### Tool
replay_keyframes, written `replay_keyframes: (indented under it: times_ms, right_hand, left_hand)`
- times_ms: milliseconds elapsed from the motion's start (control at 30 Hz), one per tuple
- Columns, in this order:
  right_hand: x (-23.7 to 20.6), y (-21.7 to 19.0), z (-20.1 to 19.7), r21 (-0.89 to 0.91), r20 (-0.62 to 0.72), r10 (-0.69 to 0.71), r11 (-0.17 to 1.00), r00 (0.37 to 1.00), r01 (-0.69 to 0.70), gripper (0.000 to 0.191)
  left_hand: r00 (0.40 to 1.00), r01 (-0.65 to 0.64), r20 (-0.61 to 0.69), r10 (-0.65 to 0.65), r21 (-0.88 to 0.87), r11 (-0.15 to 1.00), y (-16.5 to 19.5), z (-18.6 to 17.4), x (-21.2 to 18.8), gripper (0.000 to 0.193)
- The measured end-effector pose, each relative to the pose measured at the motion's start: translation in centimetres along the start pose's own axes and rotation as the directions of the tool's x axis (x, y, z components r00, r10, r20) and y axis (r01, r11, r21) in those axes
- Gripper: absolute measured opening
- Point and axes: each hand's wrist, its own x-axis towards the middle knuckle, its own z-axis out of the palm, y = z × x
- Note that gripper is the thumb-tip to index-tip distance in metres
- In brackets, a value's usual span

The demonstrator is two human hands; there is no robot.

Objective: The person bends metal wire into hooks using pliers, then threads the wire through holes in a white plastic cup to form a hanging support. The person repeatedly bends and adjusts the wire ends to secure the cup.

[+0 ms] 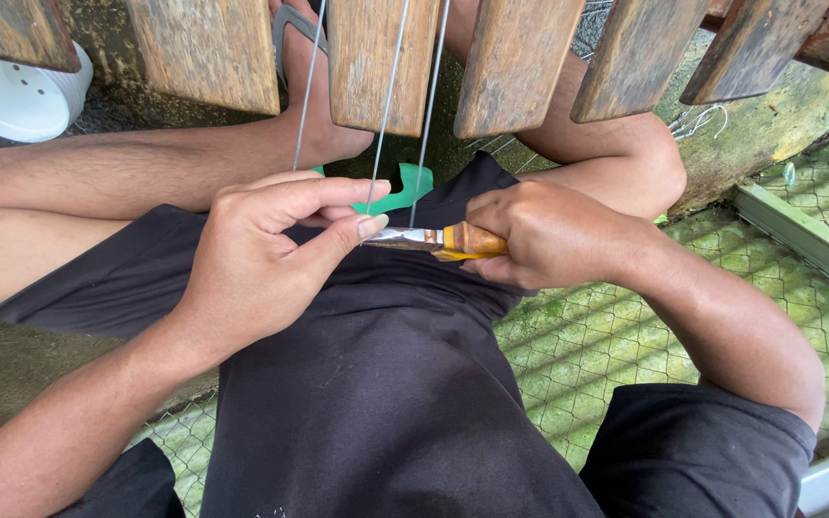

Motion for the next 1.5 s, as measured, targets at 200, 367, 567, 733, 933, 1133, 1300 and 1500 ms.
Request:
replay_keyframes:
  times_ms: [200, 367, 567, 733, 933, 1133, 1300, 1500]
  right_hand:
    - [0.1, -0.1, -0.2, -0.118, -0.039, 0.044, 0.992, 0.998, -0.048, 0.027]
    - [-0.1, -0.2, -0.8, -0.176, -0.061, 0.025, 0.984, 0.998, -0.035, 0.03]
    - [-1.7, 0.0, -0.6, 0.178, 0.042, 0.019, 0.984, 0.999, -0.026, 0.029]
    - [-3.9, 1.3, 1.0, 0.544, 0.012, -0.057, 0.838, 0.998, 0.041, 0.029]
    - [-5.3, 2.4, 4.0, 0.56, -0.38, -0.133, 0.755, 0.916, 0.341, 0.016]
    - [-4.5, 1.4, 6.9, 0.41, -0.566, -0.07, 0.841, 0.821, 0.354, 0.012]
    - [-3.6, 0.0, 8.2, 0.375, -0.443, 0.004, 0.909, 0.896, 0.181, 0.024]
    - [-3.7, -0.2, 8.7, 0.489, -0.271, -0.017, 0.859, 0.963, 0.153, 0.021]
  left_hand:
    - [1.0, 0.002, -0.002, -0.002, -0.005, 1.0, -0.3, 0.0, 0.1, 0.026]
    - [1.0, -0.012, 0.001, 0.012, 0.001, 1.0, -0.1, 0.2, 0.4, 0.026]
    - [0.999, -0.036, -0.03, 0.035, -0.053, 0.998, 0.9, -0.6, -0.5, 0.026]
    - [0.998, 0.047, -0.024, -0.059, -0.34, 0.939, 1.4, -1.5, -2.2, 0.027]
    - [1.0, 0.004, 0.003, -0.003, -0.375, 0.927, 1.2, -1.7, -3.2, 0.023]
    - [1.0, 0.003, -0.006, -0.004, -0.236, 0.972, 1.6, -1.0, -3.5, 0.027]
    - [1.0, 0.007, -0.007, -0.008, -0.117, 0.993, 1.7, -0.5, -3.4, 0.029]
    - [0.999, 0.036, 0.022, -0.032, -0.198, 0.979, 0.5, 0.4, -2.1, 0.03]
